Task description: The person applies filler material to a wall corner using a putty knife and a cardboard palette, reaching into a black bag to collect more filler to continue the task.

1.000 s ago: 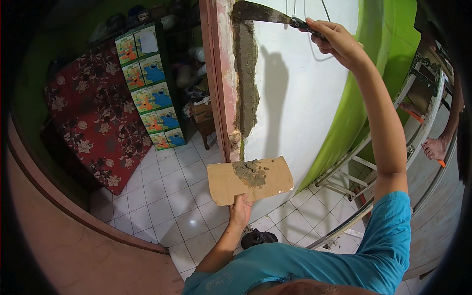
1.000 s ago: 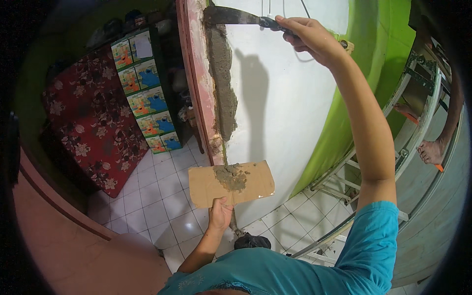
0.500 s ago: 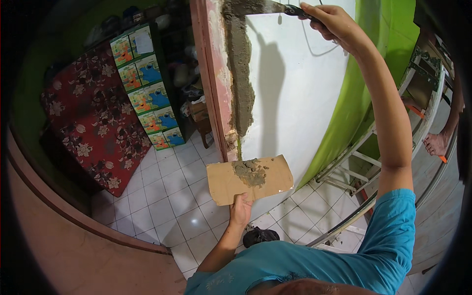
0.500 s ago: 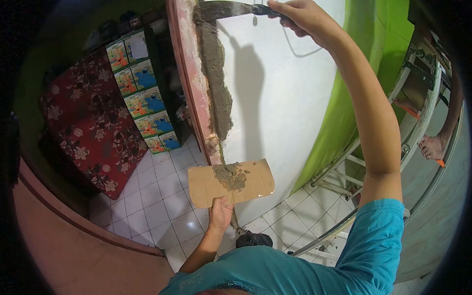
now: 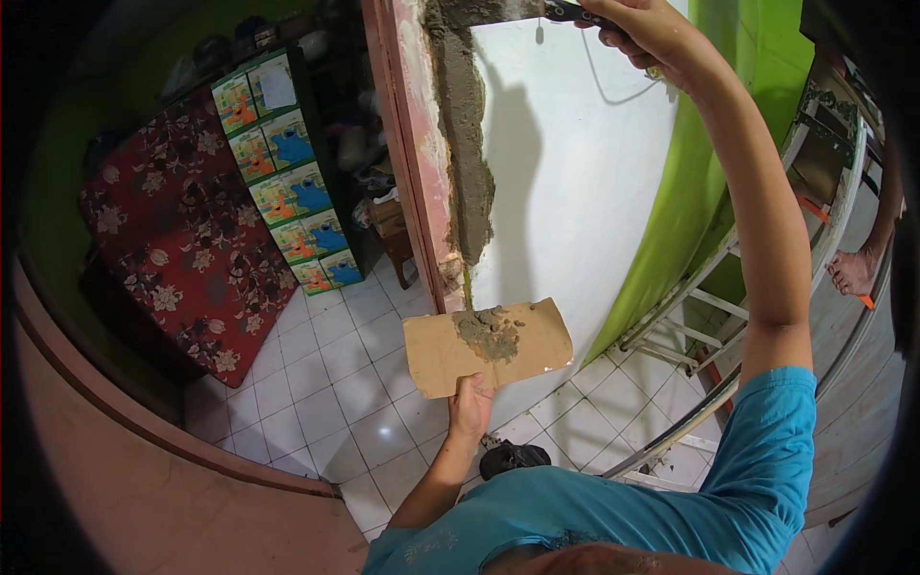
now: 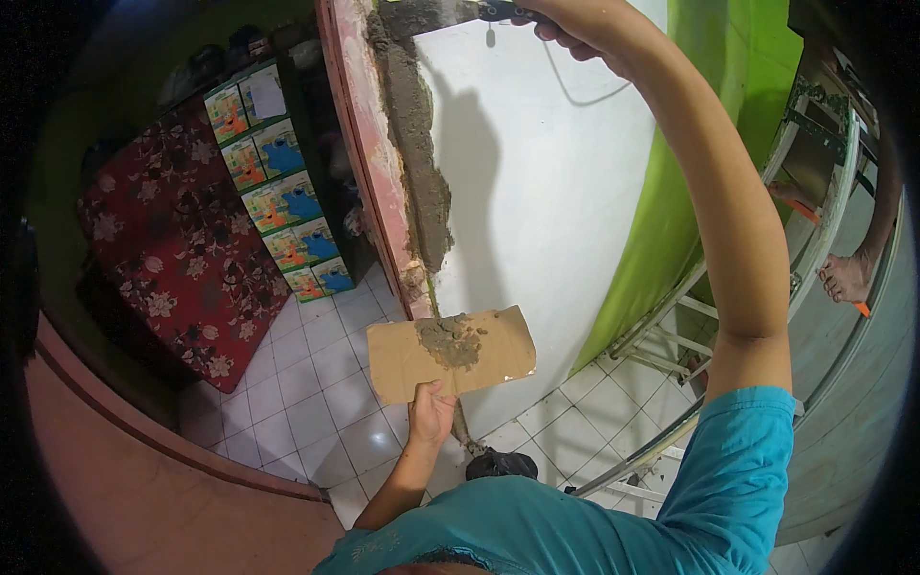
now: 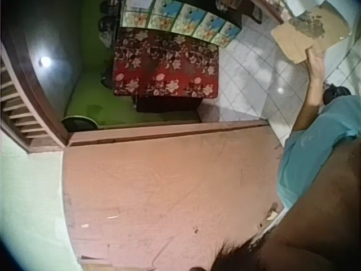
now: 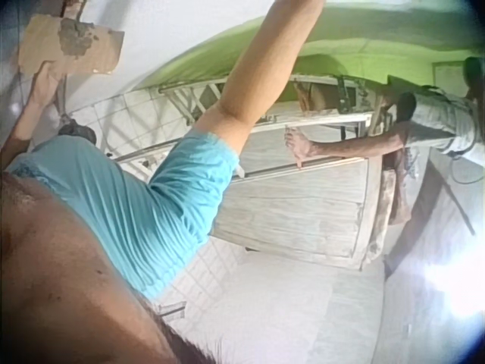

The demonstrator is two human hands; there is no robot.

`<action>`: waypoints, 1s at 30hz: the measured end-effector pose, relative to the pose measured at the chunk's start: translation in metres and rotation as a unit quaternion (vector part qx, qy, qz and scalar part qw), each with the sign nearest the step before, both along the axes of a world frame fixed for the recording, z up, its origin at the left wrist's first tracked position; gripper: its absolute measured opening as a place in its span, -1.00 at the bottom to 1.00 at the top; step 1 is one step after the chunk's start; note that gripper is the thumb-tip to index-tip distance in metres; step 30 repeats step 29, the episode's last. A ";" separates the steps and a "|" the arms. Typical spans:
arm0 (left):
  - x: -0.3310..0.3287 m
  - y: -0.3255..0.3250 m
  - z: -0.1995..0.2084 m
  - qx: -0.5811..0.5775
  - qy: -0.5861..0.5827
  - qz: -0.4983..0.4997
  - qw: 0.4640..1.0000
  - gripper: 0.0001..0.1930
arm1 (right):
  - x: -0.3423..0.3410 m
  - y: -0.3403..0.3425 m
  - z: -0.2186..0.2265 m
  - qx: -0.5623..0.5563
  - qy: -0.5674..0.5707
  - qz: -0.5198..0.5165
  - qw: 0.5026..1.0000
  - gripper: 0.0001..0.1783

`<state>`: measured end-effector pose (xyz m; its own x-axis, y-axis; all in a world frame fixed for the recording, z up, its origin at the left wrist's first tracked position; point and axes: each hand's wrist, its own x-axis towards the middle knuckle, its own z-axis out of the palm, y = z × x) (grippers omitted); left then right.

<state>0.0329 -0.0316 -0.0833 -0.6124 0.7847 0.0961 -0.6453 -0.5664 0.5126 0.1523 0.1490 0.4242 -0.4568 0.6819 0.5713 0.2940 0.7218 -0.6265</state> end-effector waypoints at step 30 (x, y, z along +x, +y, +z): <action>-0.036 0.022 0.008 -0.012 0.006 -0.013 1.000 -0.46 | 0.038 -0.039 -0.101 0.014 -0.004 0.072 0.997 -0.64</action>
